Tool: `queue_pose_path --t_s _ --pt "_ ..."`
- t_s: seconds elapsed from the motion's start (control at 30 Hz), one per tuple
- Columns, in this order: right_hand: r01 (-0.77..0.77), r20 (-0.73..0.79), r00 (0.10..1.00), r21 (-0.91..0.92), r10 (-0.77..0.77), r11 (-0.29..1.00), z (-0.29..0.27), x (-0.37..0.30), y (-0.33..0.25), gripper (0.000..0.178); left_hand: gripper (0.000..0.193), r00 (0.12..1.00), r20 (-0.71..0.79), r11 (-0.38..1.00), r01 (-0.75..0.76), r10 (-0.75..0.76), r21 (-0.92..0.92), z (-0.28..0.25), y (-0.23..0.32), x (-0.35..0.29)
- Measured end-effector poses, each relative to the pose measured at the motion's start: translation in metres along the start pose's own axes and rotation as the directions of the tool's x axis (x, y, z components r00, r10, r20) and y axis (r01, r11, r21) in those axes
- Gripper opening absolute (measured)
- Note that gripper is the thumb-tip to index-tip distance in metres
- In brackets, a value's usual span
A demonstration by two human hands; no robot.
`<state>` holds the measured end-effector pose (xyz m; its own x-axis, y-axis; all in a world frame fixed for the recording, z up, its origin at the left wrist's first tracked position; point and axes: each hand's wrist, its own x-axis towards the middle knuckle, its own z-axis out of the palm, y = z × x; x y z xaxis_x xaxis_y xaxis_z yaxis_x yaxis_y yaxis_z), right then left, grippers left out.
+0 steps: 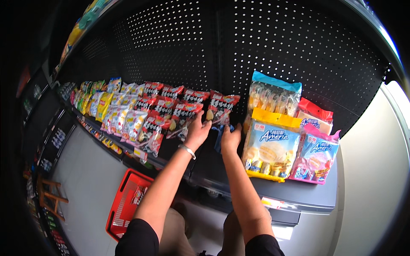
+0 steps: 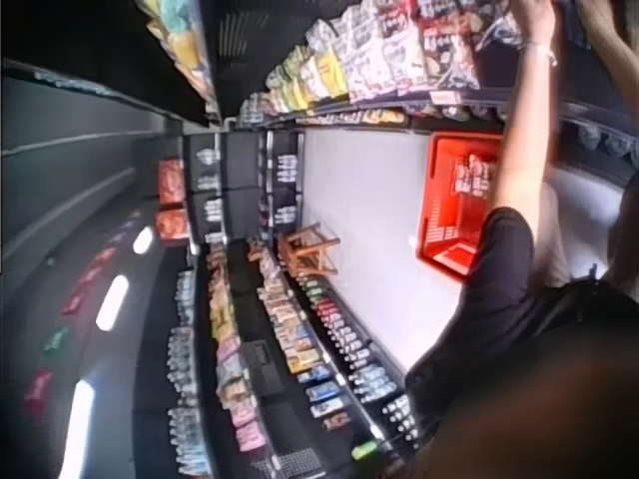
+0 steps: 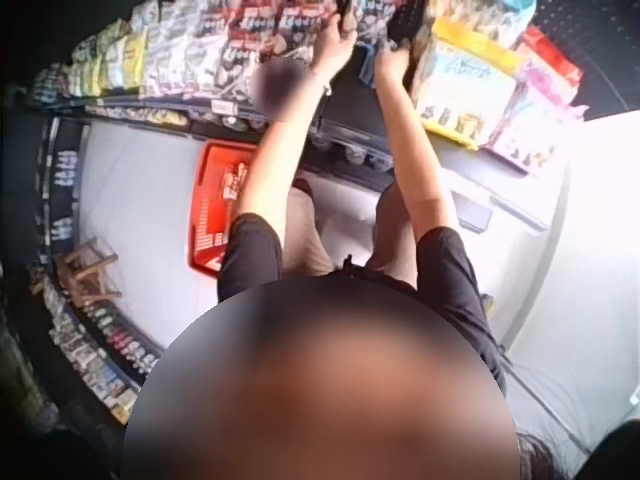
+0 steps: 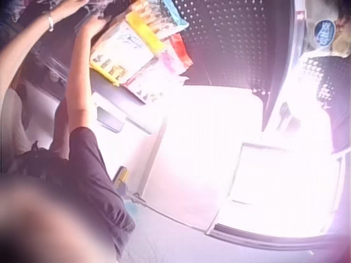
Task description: The person walks through a grocery store aisle carrying a red basket and a blue cloth. They kneel down to wipe the shelf surface and then systematically pick up various snack packages from the basket to place them onto the shelf, arranging them in rows.
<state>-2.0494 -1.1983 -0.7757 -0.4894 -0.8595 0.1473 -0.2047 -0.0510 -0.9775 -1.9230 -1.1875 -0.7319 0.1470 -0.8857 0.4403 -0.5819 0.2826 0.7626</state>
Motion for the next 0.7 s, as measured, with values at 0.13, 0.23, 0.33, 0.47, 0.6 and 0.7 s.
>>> queue_pose_path --t_s 0.13,0.23,0.33,0.47,0.6,0.7 --pt "0.024 0.058 0.998 -0.029 -0.022 0.999 0.006 0.012 0.013 0.065 0.069 0.999 -0.049 0.998 -0.001 0.004 0.067 0.029 -0.024 0.008" --pt "-0.02 0.132 0.991 0.01 0.018 1.0 0.012 0.013 0.011 0.064 0.066 0.996 0.039 0.993 0.083 -0.08 -0.087 0.035 -0.041 0.019" --pt "-0.004 0.134 0.991 0.009 0.003 1.0 0.008 0.015 0.019 0.066 0.055 0.998 0.027 0.992 0.054 -0.051 -0.118 0.048 -0.028 0.02" --pt "0.045 0.08 0.995 0.089 -0.052 0.995 0.017 0.005 0.007 0.062 0.055 0.997 -0.082 0.996 0.004 -0.012 -0.094 0.037 -0.034 0.032" --pt "0.101 0.036 0.993 0.237 -0.112 0.966 0.001 0.003 -0.01 0.049 0.055 0.996 -0.073 0.992 -0.066 0.059 -0.106 0.015 0.018 0.033" --pt "0.149 0.119 0.972 0.367 -0.205 0.918 -0.007 -0.017 -0.042 0.04 0.051 0.976 -0.155 0.975 -0.175 0.154 -0.137 -0.019 0.051 0.033"
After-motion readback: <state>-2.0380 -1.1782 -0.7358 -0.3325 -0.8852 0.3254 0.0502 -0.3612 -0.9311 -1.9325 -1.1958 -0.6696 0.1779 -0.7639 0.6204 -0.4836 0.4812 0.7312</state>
